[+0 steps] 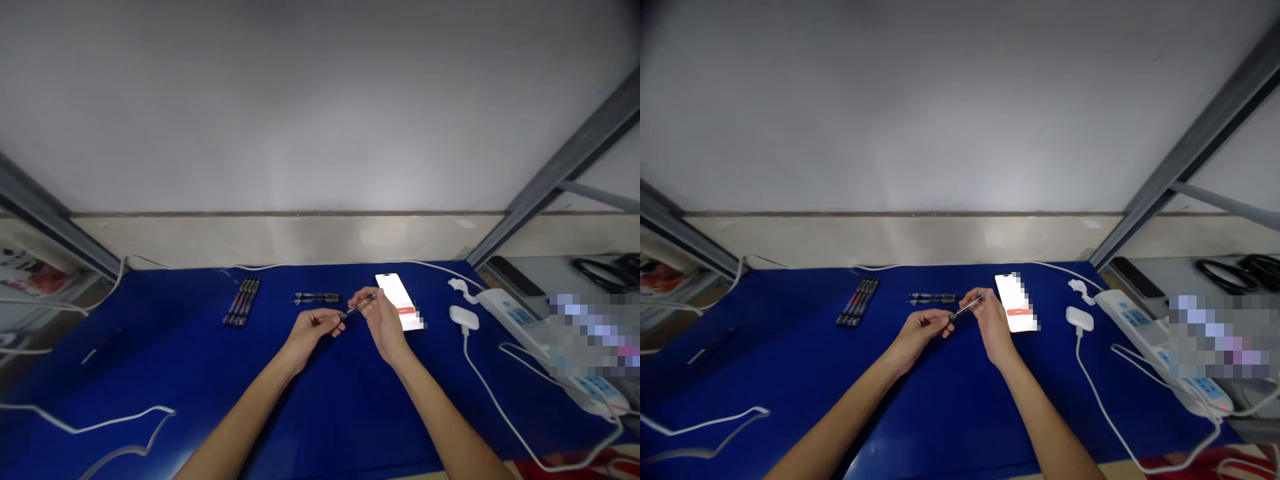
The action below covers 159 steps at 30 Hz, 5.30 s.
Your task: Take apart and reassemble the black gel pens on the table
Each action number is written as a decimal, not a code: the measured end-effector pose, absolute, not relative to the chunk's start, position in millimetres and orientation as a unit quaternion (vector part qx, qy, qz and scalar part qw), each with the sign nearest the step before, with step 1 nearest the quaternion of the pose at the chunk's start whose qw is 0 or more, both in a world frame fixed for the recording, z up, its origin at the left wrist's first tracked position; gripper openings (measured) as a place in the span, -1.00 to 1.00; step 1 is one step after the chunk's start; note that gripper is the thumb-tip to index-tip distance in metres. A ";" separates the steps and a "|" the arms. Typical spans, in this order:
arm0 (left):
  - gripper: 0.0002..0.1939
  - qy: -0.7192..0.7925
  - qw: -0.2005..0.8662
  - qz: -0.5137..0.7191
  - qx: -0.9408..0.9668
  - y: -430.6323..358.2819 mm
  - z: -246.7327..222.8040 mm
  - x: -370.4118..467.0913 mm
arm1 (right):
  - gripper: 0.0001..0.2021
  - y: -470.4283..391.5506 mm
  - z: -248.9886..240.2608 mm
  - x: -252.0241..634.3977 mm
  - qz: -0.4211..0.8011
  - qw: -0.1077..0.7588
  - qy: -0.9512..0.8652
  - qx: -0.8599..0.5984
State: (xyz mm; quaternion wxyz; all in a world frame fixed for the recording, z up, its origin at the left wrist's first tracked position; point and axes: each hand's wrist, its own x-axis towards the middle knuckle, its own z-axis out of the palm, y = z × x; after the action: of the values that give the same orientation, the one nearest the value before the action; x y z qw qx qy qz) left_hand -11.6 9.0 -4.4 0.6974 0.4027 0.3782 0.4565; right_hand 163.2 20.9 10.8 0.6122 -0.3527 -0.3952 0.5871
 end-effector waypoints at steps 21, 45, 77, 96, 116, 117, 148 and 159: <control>-0.59 0.389 0.627 0.583 0.339 20.5 -7.6 -25.8 | -0.79 -0.4 -2.4 141.8 0.445 0.324 -0.709 -0.441; -0.77 0.762 0.021 0.309 0.569 43.9 -3.6 -115.1 | -0.72 1.5 -8.0 140.4 0.423 0.330 -0.703 -0.467; -0.69 0.819 -0.065 0.198 0.535 41.7 -7.6 -112.9 | -0.70 -1.5 -2.5 140.8 0.367 0.317 -0.754 -0.444; -0.66 0.822 -0.093 0.195 0.527 43.1 -11.7 -110.4 | -0.71 -2.1 0.5 141.3 0.371 0.312 -0.758 -0.436; -0.73 0.831 -0.109 0.191 0.512 44.9 -14.1 -110.4 | -0.71 -1.5 -0.5 141.7 0.360 0.294 -0.769 -0.438; -0.73 0.832 -0.107 0.192 0.510 44.9 -14.1 -110.5 | -0.71 -1.3 -0.9 141.7 0.361 0.294 -0.769 -0.438; -0.71 0.830 -0.098 0.187 0.516 42.3 -12.1 -116.6 | -0.72 -1.2 -1.4 142.3 0.362 0.292 -0.772 -0.434; -0.72 0.832 -0.092 0.189 0.514 40.9 -9.5 -117.7 | -0.69 -1.7 1.0 142.7 0.357 0.284 -0.775 -0.438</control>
State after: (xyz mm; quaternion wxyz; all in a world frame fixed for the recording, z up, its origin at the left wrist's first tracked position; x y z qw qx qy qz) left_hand -117.7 40.9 -9.5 -0.0923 0.5138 0.8316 0.1893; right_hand 142.7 -1.7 1.0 0.2836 -0.4379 -0.7748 0.3571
